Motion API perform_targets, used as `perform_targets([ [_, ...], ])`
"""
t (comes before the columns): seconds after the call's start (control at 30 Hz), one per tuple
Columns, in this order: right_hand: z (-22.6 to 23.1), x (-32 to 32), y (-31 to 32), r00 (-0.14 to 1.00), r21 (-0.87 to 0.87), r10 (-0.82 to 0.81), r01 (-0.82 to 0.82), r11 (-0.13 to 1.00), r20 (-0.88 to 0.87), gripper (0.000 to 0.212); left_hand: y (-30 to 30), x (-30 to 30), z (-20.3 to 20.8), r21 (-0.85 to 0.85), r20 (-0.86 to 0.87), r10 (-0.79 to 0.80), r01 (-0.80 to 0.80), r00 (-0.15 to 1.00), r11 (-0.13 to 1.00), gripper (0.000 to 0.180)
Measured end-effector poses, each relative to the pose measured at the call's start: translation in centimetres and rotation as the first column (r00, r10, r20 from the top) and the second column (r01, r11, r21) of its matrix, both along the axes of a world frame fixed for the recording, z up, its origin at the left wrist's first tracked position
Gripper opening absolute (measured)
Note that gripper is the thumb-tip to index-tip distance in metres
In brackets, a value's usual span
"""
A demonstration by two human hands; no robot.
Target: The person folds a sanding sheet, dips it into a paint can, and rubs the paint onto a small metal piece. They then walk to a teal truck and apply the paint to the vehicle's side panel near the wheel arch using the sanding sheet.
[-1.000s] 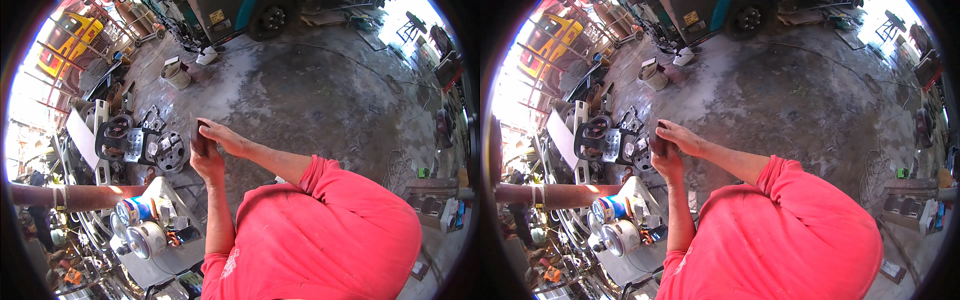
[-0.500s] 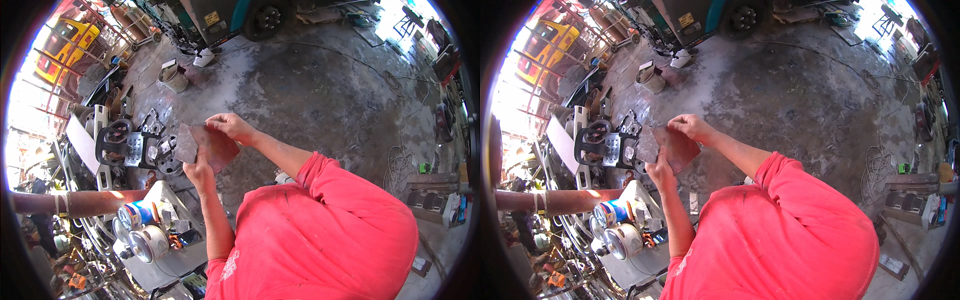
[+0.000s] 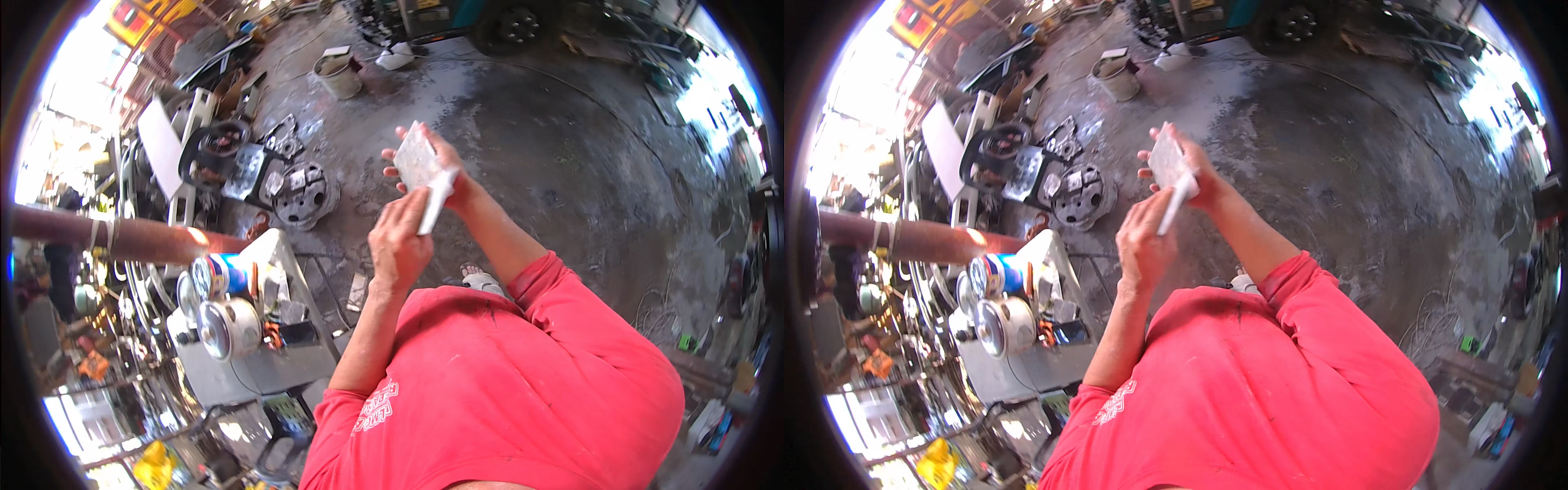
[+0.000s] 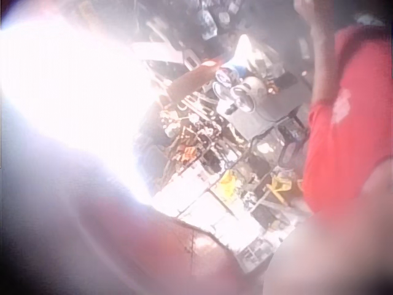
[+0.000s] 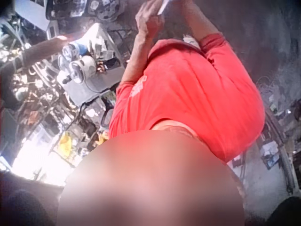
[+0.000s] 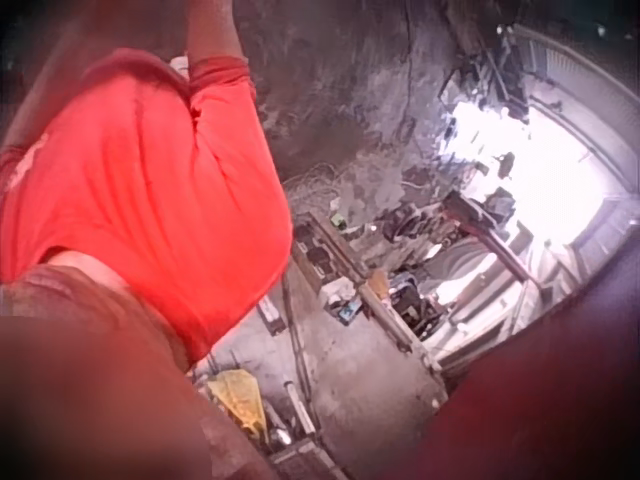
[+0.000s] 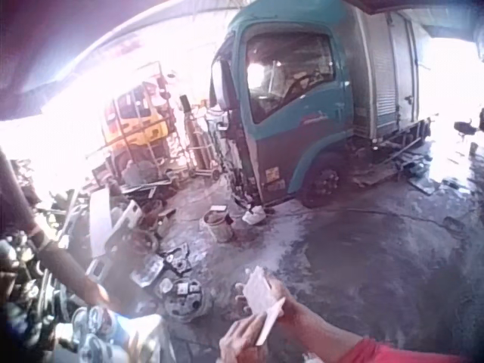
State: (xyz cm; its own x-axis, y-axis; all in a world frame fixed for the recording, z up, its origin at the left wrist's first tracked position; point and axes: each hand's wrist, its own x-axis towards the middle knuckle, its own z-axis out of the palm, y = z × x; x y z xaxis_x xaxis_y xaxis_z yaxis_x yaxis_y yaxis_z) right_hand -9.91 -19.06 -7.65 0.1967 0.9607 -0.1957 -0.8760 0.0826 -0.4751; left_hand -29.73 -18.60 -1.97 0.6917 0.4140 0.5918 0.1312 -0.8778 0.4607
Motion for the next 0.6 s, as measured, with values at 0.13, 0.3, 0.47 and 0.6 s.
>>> perform_targets([
  [0.13,2.2,-1.2,-0.5,0.999,0.056,0.053,-0.054,0.997,0.013,0.084,-1.7,-0.2,0.7,0.102,-0.049,-0.04,0.044,0.998,0.994,0.061],
  [0.3,4.4,-2.7,-0.2,0.99,0.299,0.13,-0.14,0.944,0.054,0.118,-1.8,0.7,0.8,0.029,0.065,0.095,-0.097,0.993,0.995,0.048],
  [0.47,4.5,-4.7,-0.3,0.926,0.273,-0.084,-0.022,0.962,0.369,0.106,0.7,1.9,1.0,-0.035,0.144,0.209,-0.206,0.967,0.978,0.034],
  [0.6,4.1,-6.9,-0.1,0.788,0.273,-0.21,0.055,0.96,0.579,0.077,3.0,2.5,2.6,-0.265,0.048,0.324,-0.3,0.945,0.916,0.017],
])
